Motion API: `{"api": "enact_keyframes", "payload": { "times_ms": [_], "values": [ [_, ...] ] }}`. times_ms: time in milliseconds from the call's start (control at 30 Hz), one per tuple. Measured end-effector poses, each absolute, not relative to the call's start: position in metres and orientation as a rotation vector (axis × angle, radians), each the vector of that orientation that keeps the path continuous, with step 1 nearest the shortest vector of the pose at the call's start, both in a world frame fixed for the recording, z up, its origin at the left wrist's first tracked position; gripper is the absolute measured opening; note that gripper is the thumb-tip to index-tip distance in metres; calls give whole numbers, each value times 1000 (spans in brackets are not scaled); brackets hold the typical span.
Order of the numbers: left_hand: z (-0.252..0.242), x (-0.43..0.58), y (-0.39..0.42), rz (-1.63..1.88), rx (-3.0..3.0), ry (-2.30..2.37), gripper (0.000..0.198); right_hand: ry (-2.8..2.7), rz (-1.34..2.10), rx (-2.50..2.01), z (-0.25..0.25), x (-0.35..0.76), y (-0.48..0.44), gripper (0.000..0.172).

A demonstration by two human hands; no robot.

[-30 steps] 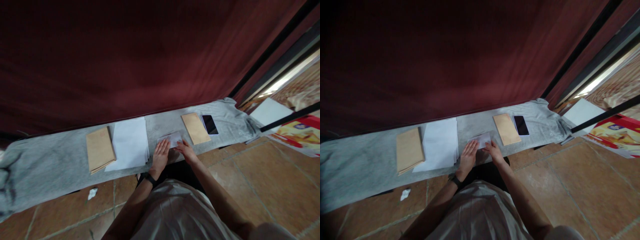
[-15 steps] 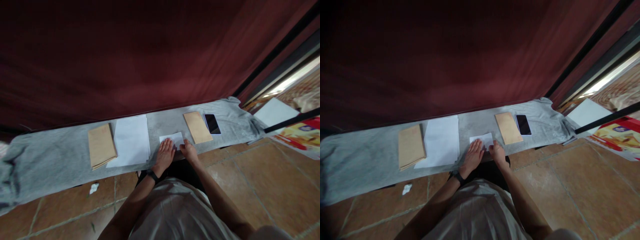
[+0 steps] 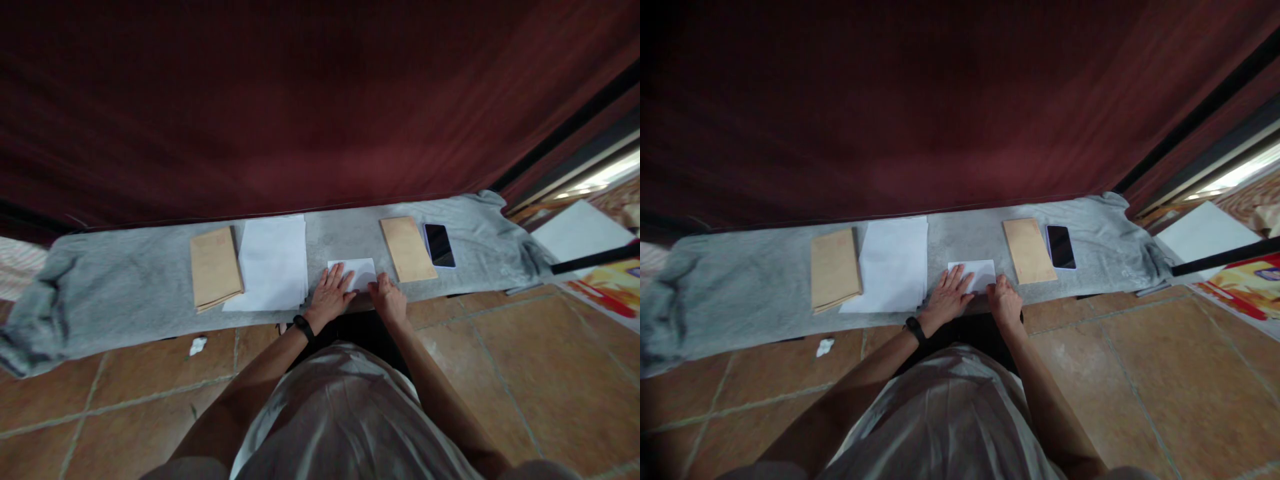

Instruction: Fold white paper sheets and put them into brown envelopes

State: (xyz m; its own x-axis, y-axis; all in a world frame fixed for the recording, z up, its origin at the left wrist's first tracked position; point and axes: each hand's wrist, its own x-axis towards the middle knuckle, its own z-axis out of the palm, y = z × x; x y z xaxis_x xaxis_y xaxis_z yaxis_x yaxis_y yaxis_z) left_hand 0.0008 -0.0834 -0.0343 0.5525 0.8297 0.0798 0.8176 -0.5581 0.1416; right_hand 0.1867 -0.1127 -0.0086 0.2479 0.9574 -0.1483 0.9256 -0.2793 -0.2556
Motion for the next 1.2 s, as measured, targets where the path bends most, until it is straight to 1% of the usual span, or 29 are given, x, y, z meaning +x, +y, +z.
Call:
{"api": "enact_keyframes", "payload": {
  "times_ms": [67, 133, 200, 267, 467, 733, 1100, 1200],
  "values": [
    [-34, 0, -83, 233, 2685, 1418, 61, -1843, 276, -2263, -13, 186, -113, 37],
    [-35, 0, -83, 245, 2679, 1412, 61, -1916, 219, -2062, -20, 183, -112, 43],
    [-36, 0, -83, 231, 2680, 1405, 61, -2016, 252, -1853, -28, 178, -109, 48],
    [-37, 0, -83, 203, 2687, 1398, 61, -2101, 300, -1742, -35, 172, -107, 51],
    [-39, 0, -82, 172, 2705, 1387, 59, -2184, 271, -1799, -50, 166, -110, 54],
    [-40, -8, -83, 265, 2654, 1485, 71, -2106, 152, -1893, -55, 186, -118, 57],
    [-48, -12, -91, 387, 2496, 1733, 64, -2036, 131, -1899, -62, 189, -120, 59],
    [-46, -4, -96, 414, 2507, 1728, 62, -2036, 129, -1909, -64, 188, -120, 60]
  ]
}}
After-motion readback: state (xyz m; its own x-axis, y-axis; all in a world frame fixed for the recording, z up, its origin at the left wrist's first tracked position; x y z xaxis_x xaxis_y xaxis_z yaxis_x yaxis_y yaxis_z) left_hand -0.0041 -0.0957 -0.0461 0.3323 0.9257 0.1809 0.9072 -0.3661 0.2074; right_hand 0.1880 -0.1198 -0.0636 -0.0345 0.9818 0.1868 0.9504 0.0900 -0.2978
